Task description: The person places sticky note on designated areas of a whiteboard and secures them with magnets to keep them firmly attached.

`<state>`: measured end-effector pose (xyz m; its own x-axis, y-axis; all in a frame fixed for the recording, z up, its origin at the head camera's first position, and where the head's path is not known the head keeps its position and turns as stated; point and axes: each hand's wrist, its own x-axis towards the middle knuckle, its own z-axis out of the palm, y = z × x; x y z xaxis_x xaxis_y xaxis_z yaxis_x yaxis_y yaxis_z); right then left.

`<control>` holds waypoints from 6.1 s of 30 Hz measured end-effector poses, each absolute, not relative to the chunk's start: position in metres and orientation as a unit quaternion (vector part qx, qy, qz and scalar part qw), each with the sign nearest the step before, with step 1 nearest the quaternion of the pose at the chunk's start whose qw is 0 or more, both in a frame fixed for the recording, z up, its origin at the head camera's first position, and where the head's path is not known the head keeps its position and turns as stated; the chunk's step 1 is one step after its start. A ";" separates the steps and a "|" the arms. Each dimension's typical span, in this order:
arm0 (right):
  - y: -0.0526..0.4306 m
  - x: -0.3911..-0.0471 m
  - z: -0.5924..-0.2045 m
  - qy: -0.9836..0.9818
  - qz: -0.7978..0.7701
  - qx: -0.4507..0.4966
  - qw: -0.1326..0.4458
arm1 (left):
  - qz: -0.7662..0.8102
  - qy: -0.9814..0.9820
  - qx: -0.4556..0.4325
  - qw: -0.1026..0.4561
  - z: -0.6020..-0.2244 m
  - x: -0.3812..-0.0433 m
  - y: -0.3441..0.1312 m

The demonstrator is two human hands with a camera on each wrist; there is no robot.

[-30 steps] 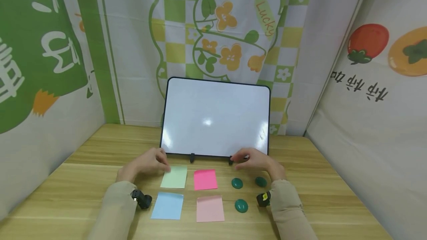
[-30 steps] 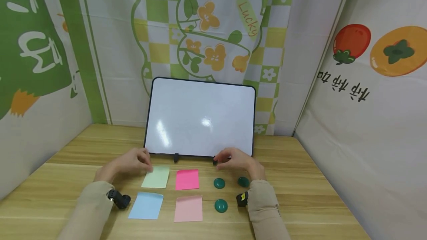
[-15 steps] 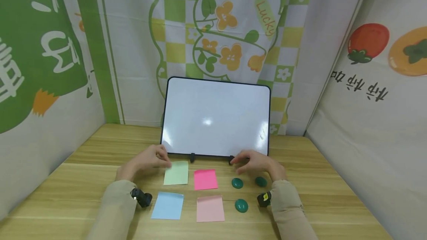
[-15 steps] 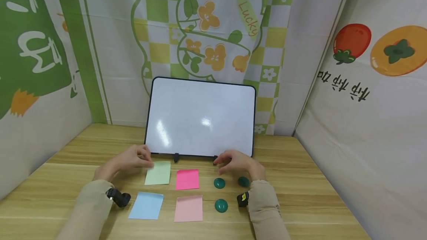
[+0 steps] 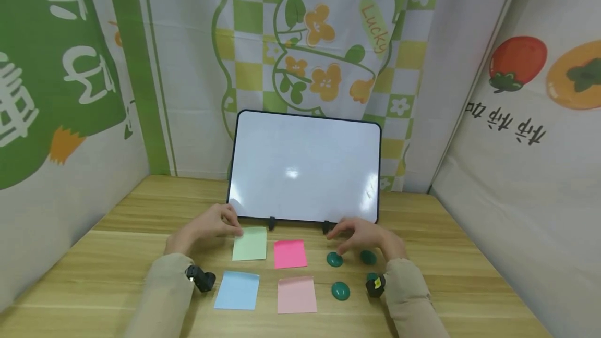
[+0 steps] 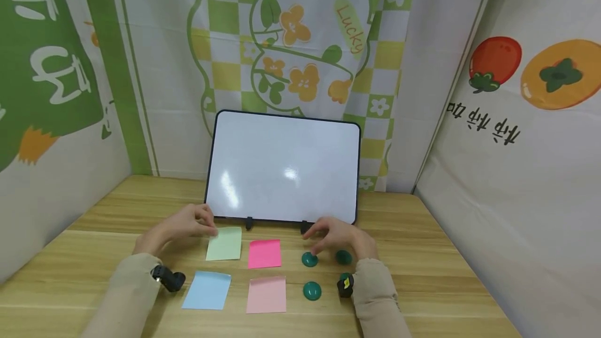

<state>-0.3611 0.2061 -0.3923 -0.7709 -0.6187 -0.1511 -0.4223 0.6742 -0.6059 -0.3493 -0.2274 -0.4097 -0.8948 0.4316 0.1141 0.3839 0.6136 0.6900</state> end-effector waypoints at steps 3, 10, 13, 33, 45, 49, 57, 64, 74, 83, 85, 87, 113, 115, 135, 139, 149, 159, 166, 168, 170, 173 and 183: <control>0.206 -0.360 -0.393 0.895 -0.285 -0.288 0.187 | 0.378 0.897 0.226 0.032 -0.410 -0.349 -0.227; 0.206 -0.358 -0.395 0.892 -0.286 -0.280 0.212 | 0.377 0.901 0.215 0.031 -0.409 -0.351 -0.225; 0.207 -0.357 -0.395 0.893 -0.276 -0.284 0.212 | 0.373 0.902 0.215 0.031 -0.408 -0.351 -0.224; 0.210 -0.352 -0.400 0.890 -0.257 -0.307 0.220 | 0.362 0.903 0.227 0.036 -0.409 -0.354 -0.223; 0.208 -0.352 -0.401 0.902 -0.240 -0.308 0.185 | 0.369 0.899 0.232 0.034 -0.409 -0.353 -0.223; 0.207 -0.350 -0.400 0.899 -0.248 -0.308 0.188 | 0.373 0.900 0.224 0.040 -0.408 -0.353 -0.222; 0.208 -0.350 -0.401 0.888 -0.258 -0.330 0.190 | 0.374 0.901 0.216 0.043 -0.408 -0.351 -0.221; 0.208 -0.352 -0.398 0.889 -0.258 -0.330 0.187 | 0.375 0.901 0.216 0.040 -0.408 -0.352 -0.221; 0.208 -0.351 -0.393 0.890 -0.259 -0.328 0.180 | 0.376 0.899 0.223 0.035 -0.406 -0.350 -0.221; 0.208 -0.351 -0.394 0.894 -0.256 -0.329 0.165 | 0.378 0.899 0.219 0.029 -0.406 -0.349 -0.220; 0.208 -0.352 -0.394 0.894 -0.255 -0.331 0.159 | 0.379 0.900 0.214 0.028 -0.405 -0.350 -0.220; 0.208 -0.352 -0.393 0.893 -0.259 -0.334 0.156 | 0.379 0.900 0.212 0.027 -0.405 -0.350 -0.220; 0.207 -0.350 -0.387 0.889 -0.250 -0.371 0.096 | 0.387 0.896 0.218 0.002 -0.407 -0.353 -0.219; 0.207 -0.351 -0.386 0.890 -0.247 -0.373 0.089 | 0.387 0.896 0.216 -0.001 -0.406 -0.353 -0.219; 0.204 -0.351 -0.382 0.893 -0.232 -0.383 0.042 | 0.401 0.888 0.224 -0.028 -0.402 -0.354 -0.216; 0.203 -0.351 -0.381 0.892 -0.231 -0.387 0.027 | 0.401 0.890 0.215 -0.028 -0.401 -0.354 -0.216; 0.202 -0.351 -0.381 0.882 -0.222 -0.414 -0.027 | 0.397 0.892 0.214 -0.038 -0.397 -0.353 -0.213; 0.199 -0.351 -0.379 0.877 -0.224 -0.424 -0.033 | 0.392 0.895 0.208 -0.044 -0.395 -0.352 -0.213; 0.198 -0.350 -0.378 0.877 -0.229 -0.422 -0.040 | 0.388 0.895 0.213 -0.049 -0.394 -0.353 -0.211; 0.198 -0.349 -0.378 0.880 -0.233 -0.412 -0.034 | 0.388 0.896 0.211 -0.049 -0.394 -0.353 -0.210; 0.197 -0.349 -0.377 0.883 -0.236 -0.405 -0.031 | 0.386 0.897 0.209 -0.049 -0.394 -0.354 -0.210; 0.197 -0.349 -0.377 0.885 -0.238 -0.399 -0.028 | 0.383 0.899 0.204 -0.053 -0.394 -0.354 -0.211; 0.192 -0.348 -0.374 0.886 -0.230 -0.401 -0.032 | 0.380 0.900 0.201 -0.067 -0.393 -0.353 -0.210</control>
<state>-0.3477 0.1923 -0.3744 -0.6756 -0.6968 0.2408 -0.7260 0.5722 -0.3814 -0.3533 -0.2099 -0.3934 -0.9105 0.3107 0.2730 0.4123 0.6302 0.6579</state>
